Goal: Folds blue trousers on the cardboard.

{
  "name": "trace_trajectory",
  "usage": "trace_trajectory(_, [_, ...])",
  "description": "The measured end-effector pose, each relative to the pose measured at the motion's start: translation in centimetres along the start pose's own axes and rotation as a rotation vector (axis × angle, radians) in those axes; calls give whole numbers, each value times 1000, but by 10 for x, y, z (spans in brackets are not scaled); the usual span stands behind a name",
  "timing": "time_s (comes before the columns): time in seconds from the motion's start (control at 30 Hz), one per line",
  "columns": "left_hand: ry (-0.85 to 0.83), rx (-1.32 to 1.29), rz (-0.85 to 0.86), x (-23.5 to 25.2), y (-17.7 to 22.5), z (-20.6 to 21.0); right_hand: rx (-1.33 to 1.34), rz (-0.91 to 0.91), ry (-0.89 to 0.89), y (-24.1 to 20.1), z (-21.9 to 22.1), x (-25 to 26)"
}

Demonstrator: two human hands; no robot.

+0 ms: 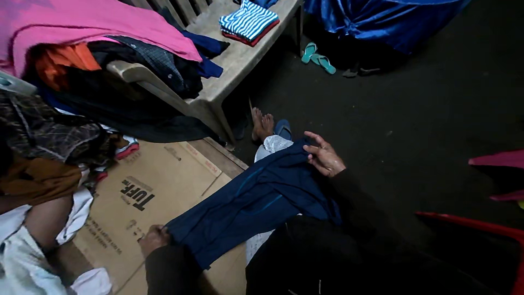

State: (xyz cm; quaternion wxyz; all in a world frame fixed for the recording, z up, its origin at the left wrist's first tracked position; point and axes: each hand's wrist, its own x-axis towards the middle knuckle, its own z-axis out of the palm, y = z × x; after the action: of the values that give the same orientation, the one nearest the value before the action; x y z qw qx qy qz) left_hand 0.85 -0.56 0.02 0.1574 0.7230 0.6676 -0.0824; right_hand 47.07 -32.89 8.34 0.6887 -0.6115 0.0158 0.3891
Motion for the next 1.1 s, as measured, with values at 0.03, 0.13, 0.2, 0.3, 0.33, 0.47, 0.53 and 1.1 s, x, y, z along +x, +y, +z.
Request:
trace_trajectory(0.03, [5, -6, 13, 2, -4, 1, -3, -12, -7, -2, -1, -4])
trace_trajectory(0.13, [27, -42, 43, 6, -15, 8, -183, 12, 3, 10, -3, -10])
trace_trajectory(0.2, [39, -57, 49, 8, -17, 11, -333, 62, -23, 25, -8, -7])
trace_trajectory(0.3, [33, -57, 31, 5, -17, 11, -399, 82, -58, 28, -9, -5])
trace_trajectory(0.33, [29, -54, 30, 5, -19, 10, -405, 95, -86, 26, -9, -5])
trace_trajectory(0.47, [33, -69, 47, 3, -22, 9, -415, 119, -170, 16, -15, 11])
trace_trajectory(0.53, [15, -67, 29, -2, -19, 4, -522, 66, -168, 12, -17, 25])
trace_trajectory(1.1, [84, -78, -44, 5, -28, 4, -383, -69, 160, 36, -3, 76])
